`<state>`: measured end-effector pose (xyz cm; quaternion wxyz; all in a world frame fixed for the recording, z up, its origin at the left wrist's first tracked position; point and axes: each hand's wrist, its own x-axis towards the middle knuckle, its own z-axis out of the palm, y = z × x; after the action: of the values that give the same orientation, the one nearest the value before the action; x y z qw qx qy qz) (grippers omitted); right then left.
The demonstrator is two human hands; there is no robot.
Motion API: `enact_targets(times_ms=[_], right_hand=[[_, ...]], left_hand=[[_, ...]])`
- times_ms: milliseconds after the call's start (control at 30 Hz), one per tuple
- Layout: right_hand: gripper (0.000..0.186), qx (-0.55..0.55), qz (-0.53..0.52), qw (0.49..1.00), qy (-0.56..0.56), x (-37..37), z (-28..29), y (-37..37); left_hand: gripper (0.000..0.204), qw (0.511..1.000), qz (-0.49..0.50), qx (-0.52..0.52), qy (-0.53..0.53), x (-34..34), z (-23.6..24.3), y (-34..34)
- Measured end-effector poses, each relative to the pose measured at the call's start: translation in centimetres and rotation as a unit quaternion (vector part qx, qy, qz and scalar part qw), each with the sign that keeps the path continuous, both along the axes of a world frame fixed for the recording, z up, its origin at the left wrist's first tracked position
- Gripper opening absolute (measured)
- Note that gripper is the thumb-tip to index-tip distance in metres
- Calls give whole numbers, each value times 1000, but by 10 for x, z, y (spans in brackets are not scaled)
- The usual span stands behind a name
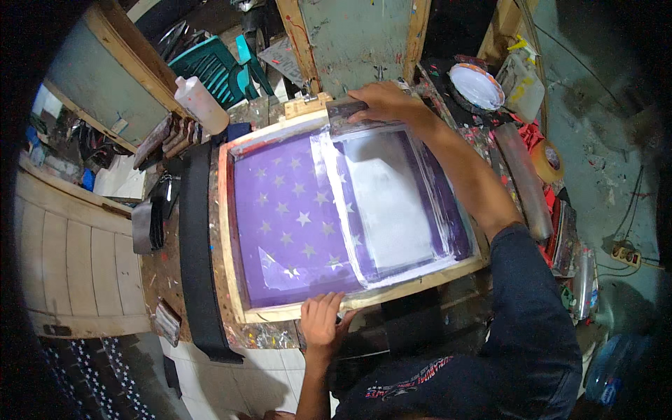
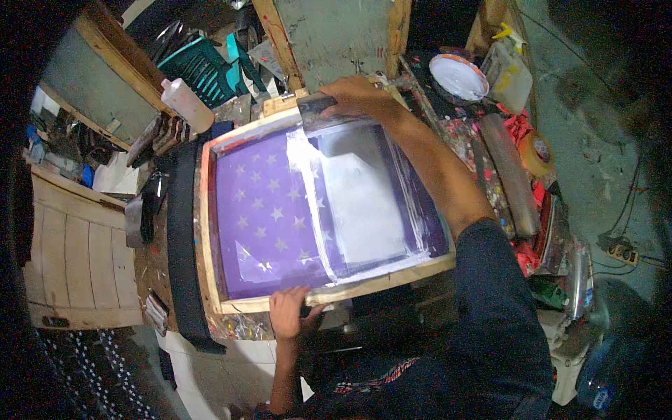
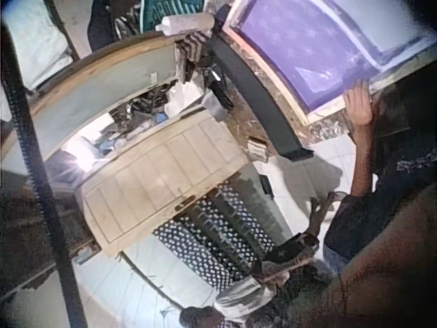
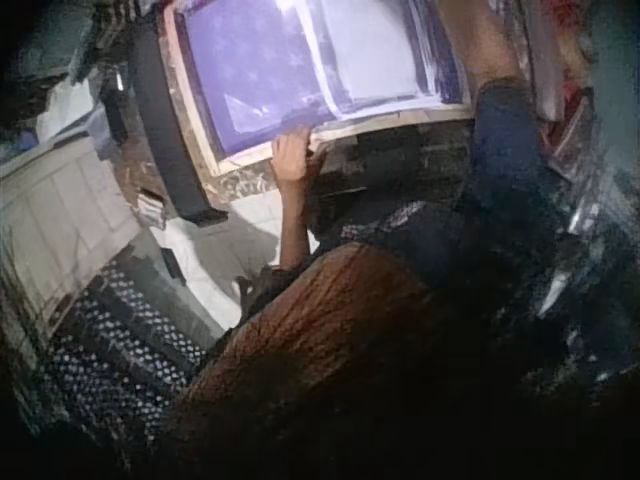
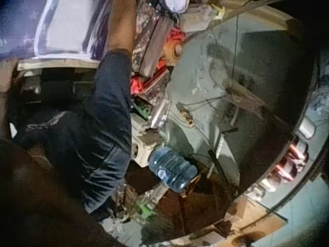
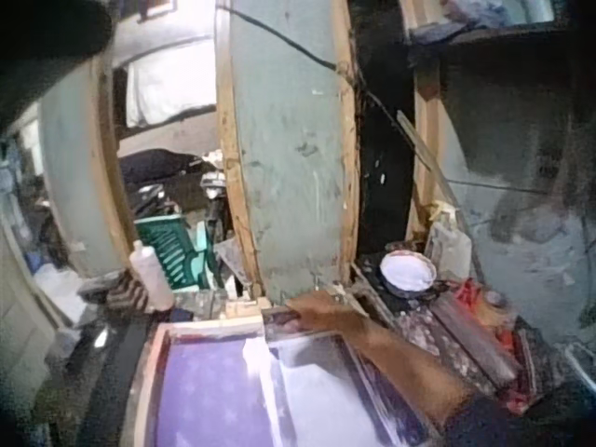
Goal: The person uses a squeegee to apply white ink through a star-patterned screen onto black fabric strips. After each print, the fabric is removed and placed aside while a new strip is positioned for the next cycle.
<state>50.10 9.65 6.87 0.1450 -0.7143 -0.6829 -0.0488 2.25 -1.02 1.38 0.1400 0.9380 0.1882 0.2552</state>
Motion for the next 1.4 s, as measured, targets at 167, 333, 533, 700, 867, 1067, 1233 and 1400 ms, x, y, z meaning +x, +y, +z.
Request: enact_targets(times_ms=[167, 333, 533, 700, 867, 1067, 1233, 1400], right_hand=[[55, 68, 18, 995, -71, -2, -8, -6], [39, -14, 12, 995, 93, -67, -21, -73], [36, -66, 73, 994, 54, -72, 1, -77], [43, 64, -3, 995, -71, -27, -6, -11], [44, 13, -36, 999, -34, -41, -19, -38], [19, 17, 2, 1000, -19, -146, -14, -154], [16, 8, -18, 999, -45, -219, -11, -228], [13, 62, -32, 996, -54, -245, -18, -254]], left_hand=[[49, 1000, 19, -17, -4, 0, -16, -5], [55, 998, 36, -42, 1, -1, -9, -7], [66, 994, 80, -53, -50, -1, 7, -10], [67, 994, 89, -48, -46, -4, 11, -14], [67, 992, 111, -60, -12, -11, 9, -15], [64, 993, 99, -66, -15, -9, 4, -12], [72, 996, 67, -58, -30, -5, -3, -13], [72, 995, 79, -49, -31, -5, -17, -11]])
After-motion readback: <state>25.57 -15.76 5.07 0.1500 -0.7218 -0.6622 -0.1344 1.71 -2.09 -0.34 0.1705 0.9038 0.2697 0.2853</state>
